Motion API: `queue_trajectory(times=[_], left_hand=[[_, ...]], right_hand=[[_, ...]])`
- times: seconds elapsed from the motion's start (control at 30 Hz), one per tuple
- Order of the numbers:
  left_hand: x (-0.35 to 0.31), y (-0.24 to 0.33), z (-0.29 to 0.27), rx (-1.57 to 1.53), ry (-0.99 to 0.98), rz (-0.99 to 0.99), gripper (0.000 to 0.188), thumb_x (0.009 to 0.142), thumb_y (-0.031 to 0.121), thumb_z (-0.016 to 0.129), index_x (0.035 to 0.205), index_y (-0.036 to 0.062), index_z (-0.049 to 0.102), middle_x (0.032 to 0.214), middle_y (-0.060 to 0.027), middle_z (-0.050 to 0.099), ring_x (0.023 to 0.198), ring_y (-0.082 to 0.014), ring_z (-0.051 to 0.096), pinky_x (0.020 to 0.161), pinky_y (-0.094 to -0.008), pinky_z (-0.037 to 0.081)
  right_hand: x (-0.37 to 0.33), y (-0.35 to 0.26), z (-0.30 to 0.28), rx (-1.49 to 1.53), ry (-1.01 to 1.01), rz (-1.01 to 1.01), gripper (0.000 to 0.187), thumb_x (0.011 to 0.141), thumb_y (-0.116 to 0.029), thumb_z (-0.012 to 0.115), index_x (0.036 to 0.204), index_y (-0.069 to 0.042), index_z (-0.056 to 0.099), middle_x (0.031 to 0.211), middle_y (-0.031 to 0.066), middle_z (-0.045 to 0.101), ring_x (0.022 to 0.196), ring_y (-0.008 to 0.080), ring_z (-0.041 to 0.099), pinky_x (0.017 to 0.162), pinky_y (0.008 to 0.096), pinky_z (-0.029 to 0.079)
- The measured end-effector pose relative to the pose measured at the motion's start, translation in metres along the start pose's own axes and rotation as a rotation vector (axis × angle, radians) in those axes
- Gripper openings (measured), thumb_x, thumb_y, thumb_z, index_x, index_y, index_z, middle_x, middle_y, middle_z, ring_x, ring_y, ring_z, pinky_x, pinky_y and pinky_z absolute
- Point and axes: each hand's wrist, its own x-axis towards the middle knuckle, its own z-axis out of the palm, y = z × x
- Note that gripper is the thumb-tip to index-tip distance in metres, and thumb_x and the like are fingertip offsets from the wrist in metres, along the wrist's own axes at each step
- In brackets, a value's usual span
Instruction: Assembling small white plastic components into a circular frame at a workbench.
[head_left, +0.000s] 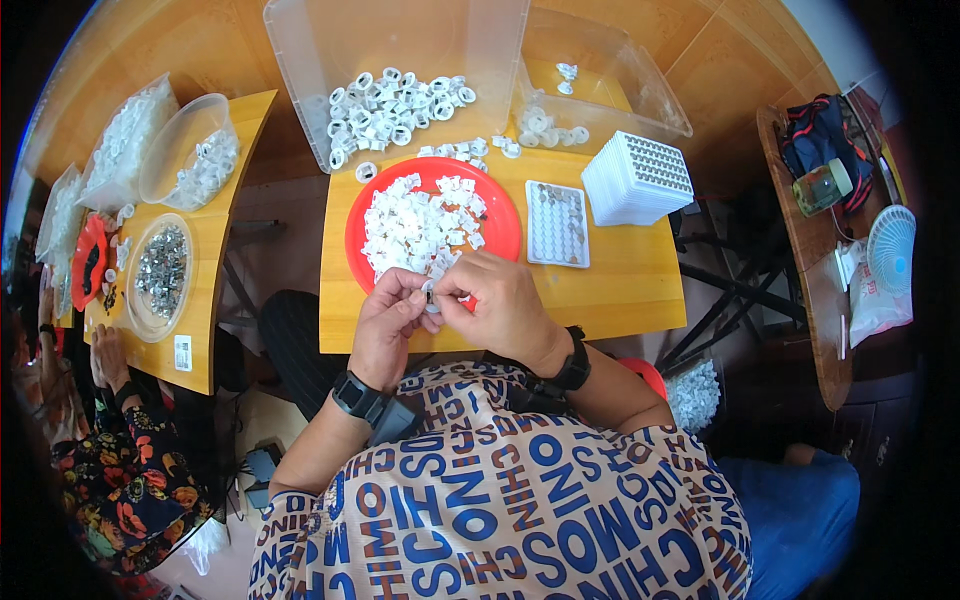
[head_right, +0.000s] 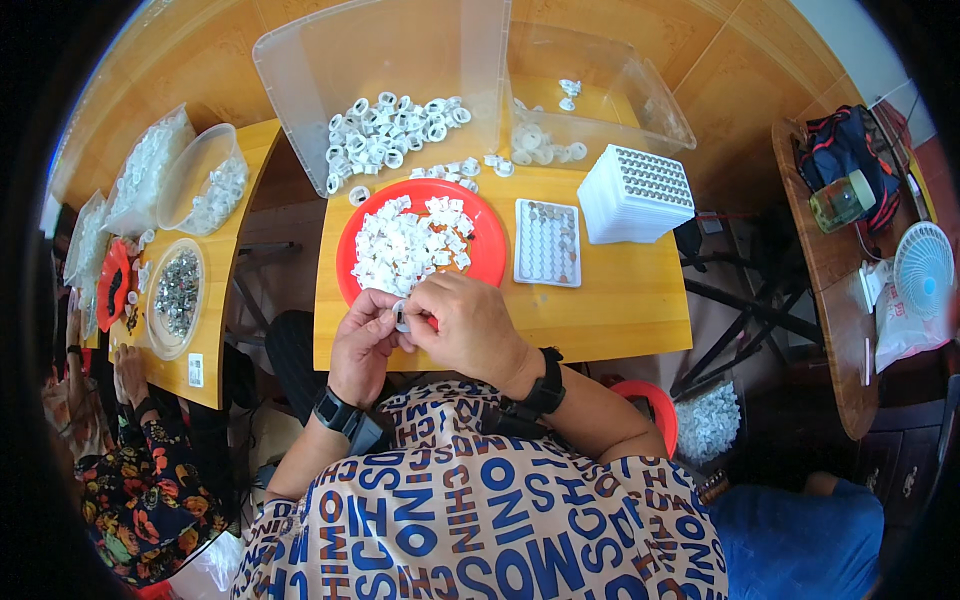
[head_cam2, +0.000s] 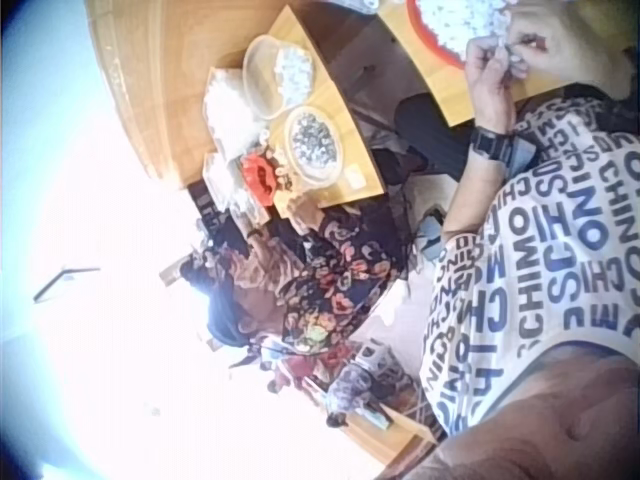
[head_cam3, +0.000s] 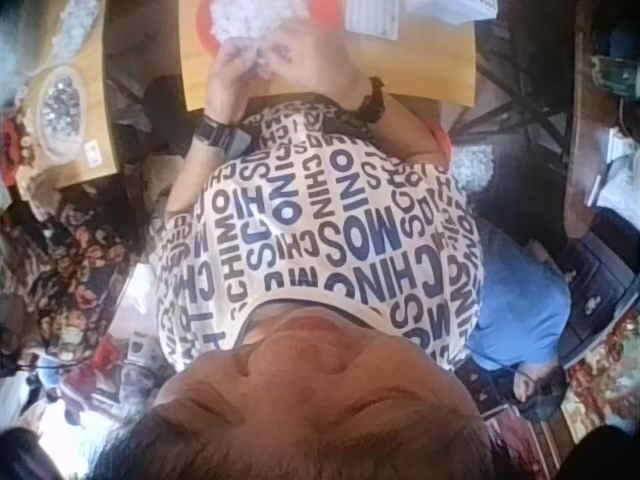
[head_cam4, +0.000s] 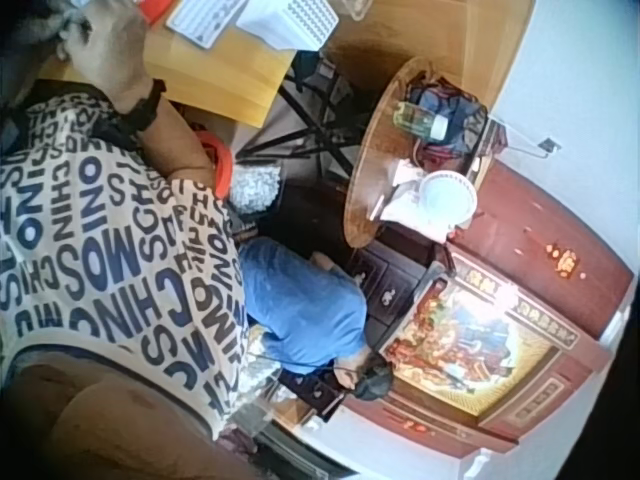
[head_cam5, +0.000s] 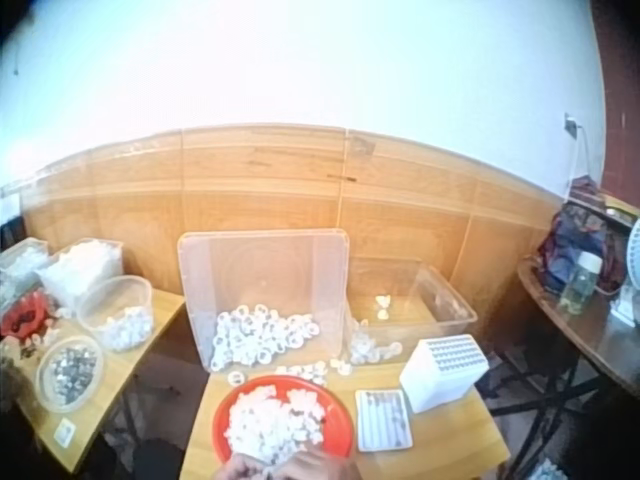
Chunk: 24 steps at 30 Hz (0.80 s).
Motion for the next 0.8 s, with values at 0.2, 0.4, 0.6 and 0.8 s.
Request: queue_trajectory(times=[0.2,0.4,0.6,0.8], left_hand=[[0.001,-0.003,-0.002,0.062,0.005,-0.026,0.017,0.093,0.018,0.054,0.101,0.0031,0.053,0.086,-0.0088,0.063,0.074,-0.0155,0.061,0.068,-0.0266,0.049],[0.003,-0.003,-0.001,0.031,-0.002,-0.037,0.018,0.093,0.019,0.053,0.101,0.0030,0.053,0.086,-0.0095,0.063,0.074,-0.0160,0.062,0.068,-0.0272,0.049],[0.000,-0.002,-0.003,-0.016,0.022,-0.028,0.016,0.096,0.018,0.049,0.101,0.0033,0.052,0.084,-0.0084,0.063,0.072,-0.0148,0.061,0.066,-0.0268,0.049],[0.000,-0.003,-0.002,-0.059,0.064,-0.010,0.017,0.096,0.019,0.048,0.101,0.0034,0.051,0.082,-0.0083,0.061,0.073,-0.0156,0.061,0.067,-0.0281,0.049]], right_hand=[[-0.006,0.011,-0.001,0.335,-0.092,0.259,0.004,0.077,-0.003,0.069,0.076,-0.003,0.064,0.074,0.0075,0.065,0.065,0.0166,0.063,0.059,0.0278,0.047],[-0.007,0.012,-0.001,0.100,-0.015,0.009,0.001,0.076,-0.005,0.064,0.077,-0.005,0.064,0.072,0.0095,0.061,0.067,0.0258,0.060,0.059,0.0347,0.048],[-0.009,0.003,0.002,-0.035,-0.026,-0.082,0.005,0.075,-0.006,0.062,0.079,-0.006,0.063,0.073,0.0085,0.056,0.070,0.0257,0.058,0.060,0.0369,0.048],[-0.011,0.000,0.000,-0.103,-0.077,-0.137,0.006,0.076,-0.007,0.063,0.082,-0.006,0.064,0.074,0.0085,0.057,0.070,0.0266,0.059,0.061,0.0367,0.049]])
